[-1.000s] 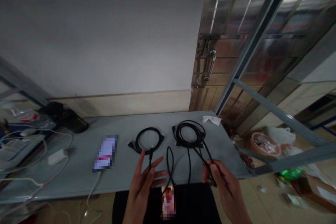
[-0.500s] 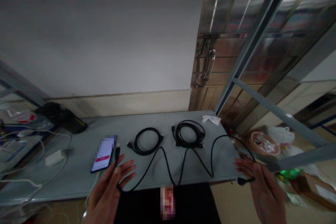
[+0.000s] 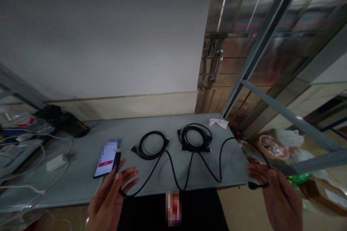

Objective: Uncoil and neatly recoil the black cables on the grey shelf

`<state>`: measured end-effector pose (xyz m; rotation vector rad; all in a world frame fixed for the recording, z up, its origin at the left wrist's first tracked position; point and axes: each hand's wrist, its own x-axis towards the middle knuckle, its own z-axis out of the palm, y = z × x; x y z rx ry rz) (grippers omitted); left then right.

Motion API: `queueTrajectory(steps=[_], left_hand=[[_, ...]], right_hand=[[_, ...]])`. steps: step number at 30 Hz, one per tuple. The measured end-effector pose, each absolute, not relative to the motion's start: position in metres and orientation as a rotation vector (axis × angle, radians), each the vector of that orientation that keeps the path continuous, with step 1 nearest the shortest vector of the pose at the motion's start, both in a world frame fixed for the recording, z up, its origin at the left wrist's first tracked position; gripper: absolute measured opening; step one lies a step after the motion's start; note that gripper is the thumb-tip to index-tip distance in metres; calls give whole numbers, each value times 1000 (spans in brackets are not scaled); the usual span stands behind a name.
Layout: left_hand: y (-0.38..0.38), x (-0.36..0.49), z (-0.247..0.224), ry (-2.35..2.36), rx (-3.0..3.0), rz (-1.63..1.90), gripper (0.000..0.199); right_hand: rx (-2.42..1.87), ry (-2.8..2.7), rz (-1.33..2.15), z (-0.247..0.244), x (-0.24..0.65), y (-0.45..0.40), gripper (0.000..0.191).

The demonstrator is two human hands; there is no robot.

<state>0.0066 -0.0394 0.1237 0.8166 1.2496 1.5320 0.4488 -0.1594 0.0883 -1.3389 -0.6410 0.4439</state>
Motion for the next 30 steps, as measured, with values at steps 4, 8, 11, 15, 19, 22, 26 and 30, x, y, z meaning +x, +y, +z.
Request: queueTrajectory(steps=[4, 8, 11, 15, 19, 22, 26, 30], left_hand=[[-39, 7, 122, 1248, 831, 1525, 55], [-40, 8, 124, 1253, 825, 1540, 51], [-41, 10, 128, 1247, 791, 1545, 51], [-43, 15, 128, 1236, 797, 1511, 58], [-46, 27, 117, 1245, 788, 1443, 66], [-48, 42, 107, 1197, 779, 1355, 69], [-51, 69, 93, 1070, 756, 1270, 65], [-47, 102, 87, 980, 651, 1197, 67]], right_hand=[[-1330, -614, 495, 89, 447, -157, 36], [-1350, -626, 508, 87, 448, -158, 40], [-1350, -636, 496, 86, 448, -160, 40], [-1376, -663, 492, 84, 446, -162, 39], [-1449, -715, 524, 78, 438, -161, 44], [-1486, -801, 577, 76, 422, -159, 45], [-1518, -977, 650, 76, 386, -149, 43], [-1506, -1161, 785, 68, 349, -135, 45]])
